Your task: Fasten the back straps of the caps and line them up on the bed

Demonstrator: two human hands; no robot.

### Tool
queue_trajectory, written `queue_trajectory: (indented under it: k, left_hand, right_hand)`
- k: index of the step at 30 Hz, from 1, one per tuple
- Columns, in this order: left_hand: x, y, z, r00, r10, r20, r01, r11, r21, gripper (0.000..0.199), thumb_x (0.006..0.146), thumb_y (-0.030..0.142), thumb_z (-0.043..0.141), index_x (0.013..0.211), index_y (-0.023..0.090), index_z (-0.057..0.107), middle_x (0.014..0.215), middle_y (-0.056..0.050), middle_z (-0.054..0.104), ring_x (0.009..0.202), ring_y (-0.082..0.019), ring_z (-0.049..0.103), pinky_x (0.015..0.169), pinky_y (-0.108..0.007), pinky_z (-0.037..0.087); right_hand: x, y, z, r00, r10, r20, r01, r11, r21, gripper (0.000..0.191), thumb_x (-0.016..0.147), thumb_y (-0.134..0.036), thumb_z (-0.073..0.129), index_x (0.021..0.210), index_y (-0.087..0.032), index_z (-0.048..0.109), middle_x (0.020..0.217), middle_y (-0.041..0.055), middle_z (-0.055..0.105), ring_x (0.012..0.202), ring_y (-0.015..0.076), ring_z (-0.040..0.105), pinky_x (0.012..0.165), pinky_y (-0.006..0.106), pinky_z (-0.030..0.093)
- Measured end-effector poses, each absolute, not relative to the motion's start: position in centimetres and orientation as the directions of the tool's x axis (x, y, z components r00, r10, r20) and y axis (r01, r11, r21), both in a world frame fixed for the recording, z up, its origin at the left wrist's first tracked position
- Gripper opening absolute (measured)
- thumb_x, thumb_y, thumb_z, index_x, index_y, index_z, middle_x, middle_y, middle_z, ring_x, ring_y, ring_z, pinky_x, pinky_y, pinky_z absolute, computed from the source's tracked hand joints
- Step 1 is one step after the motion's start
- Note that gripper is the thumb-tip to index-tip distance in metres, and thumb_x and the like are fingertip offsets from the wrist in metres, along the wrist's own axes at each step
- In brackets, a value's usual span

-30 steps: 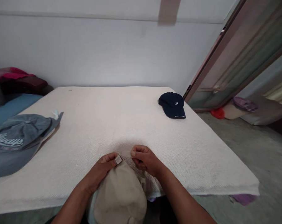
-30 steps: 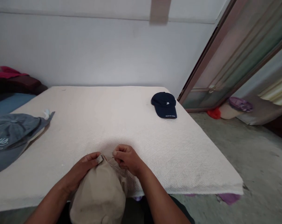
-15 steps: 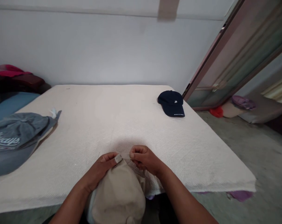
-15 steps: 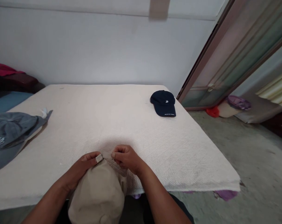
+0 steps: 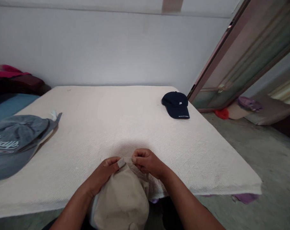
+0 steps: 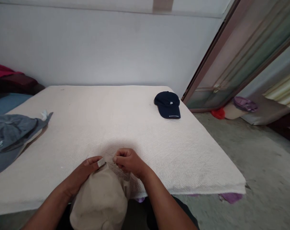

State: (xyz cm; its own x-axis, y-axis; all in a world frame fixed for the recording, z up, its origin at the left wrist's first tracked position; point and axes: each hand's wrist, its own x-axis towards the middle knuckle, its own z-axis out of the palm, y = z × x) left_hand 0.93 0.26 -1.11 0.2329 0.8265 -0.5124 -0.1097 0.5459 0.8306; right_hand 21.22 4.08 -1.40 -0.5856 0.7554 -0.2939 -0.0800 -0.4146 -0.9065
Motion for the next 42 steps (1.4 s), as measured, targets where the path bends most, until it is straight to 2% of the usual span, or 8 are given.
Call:
queue_trajectory:
  k: [10,17,22,26,37,42]
  left_hand:
    - [1.6,0.5,-0.4,0.273,0.848,-0.455,-0.027,0.479,0.877,0.026,0.074,0.042,0.064,0.072,0.015,0.062,0.066,-0.001,0.058,0.059,-0.013,0.046,0.058,-0.023,0.038]
    - [1.8,0.2,-0.3,0.287,0.839,-0.462,0.019,0.477,0.879,0.027,0.073,0.043,0.063,0.072,0.017,0.064,0.069,-0.003,0.061,0.061,-0.015,0.048,0.060,-0.025,0.038]
    - [1.8,0.3,0.0,0.315,0.849,-0.425,0.052,0.432,0.901,0.025,0.079,0.040,0.057,0.077,0.018,0.067,0.075,-0.004,0.064,0.070,-0.018,0.053,0.070,-0.027,0.041]
    - [1.6,0.3,0.2,0.279,0.873,-0.401,0.122,0.382,0.916,0.026,0.080,0.040,0.054,0.073,0.018,0.067,0.080,-0.005,0.066,0.079,-0.022,0.054,0.077,-0.030,0.041]
    - [1.6,0.2,0.4,0.261,0.885,-0.386,0.169,0.352,0.921,0.027,0.080,0.037,0.050,0.068,0.021,0.068,0.081,-0.006,0.068,0.080,-0.023,0.053,0.077,-0.029,0.041]
    - [1.7,0.2,0.3,0.234,0.890,-0.392,0.142,0.367,0.919,0.025,0.077,0.041,0.056,0.071,0.020,0.069,0.078,-0.006,0.066,0.077,-0.023,0.053,0.075,-0.029,0.042]
  right_hand:
    - [21.3,4.0,-1.4,-0.617,0.734,-0.285,-0.078,-0.417,-0.906,0.019,0.074,-0.029,0.062,0.067,-0.016,0.050,0.049,-0.0080,0.037,0.041,0.0028,0.028,0.038,0.017,0.019]
    - [21.7,4.3,-1.4,-0.698,0.647,-0.305,0.025,-0.404,-0.914,0.016,0.074,-0.028,0.061,0.068,-0.016,0.052,0.049,-0.0070,0.041,0.040,0.0036,0.032,0.037,0.017,0.023]
    - [21.7,4.2,-1.2,-0.711,0.645,-0.280,-0.060,-0.452,-0.890,0.014,0.074,-0.026,0.061,0.069,-0.015,0.053,0.049,-0.0074,0.041,0.039,0.0032,0.029,0.036,0.017,0.019]
    - [21.7,4.3,-0.9,-0.692,0.669,-0.271,-0.133,-0.487,-0.863,0.015,0.074,-0.025,0.061,0.068,-0.016,0.051,0.048,-0.0080,0.041,0.037,0.0024,0.027,0.036,0.018,0.016]
    - [21.9,4.5,-1.1,-0.762,0.583,-0.281,-0.051,-0.487,-0.872,0.011,0.071,-0.023,0.061,0.068,-0.015,0.054,0.046,-0.0076,0.043,0.036,0.0033,0.031,0.035,0.018,0.018]
    - [21.8,4.4,-1.1,-0.721,0.629,-0.291,-0.079,-0.491,-0.868,0.013,0.073,-0.025,0.061,0.069,-0.016,0.052,0.048,-0.0081,0.042,0.037,0.0026,0.028,0.035,0.018,0.016]
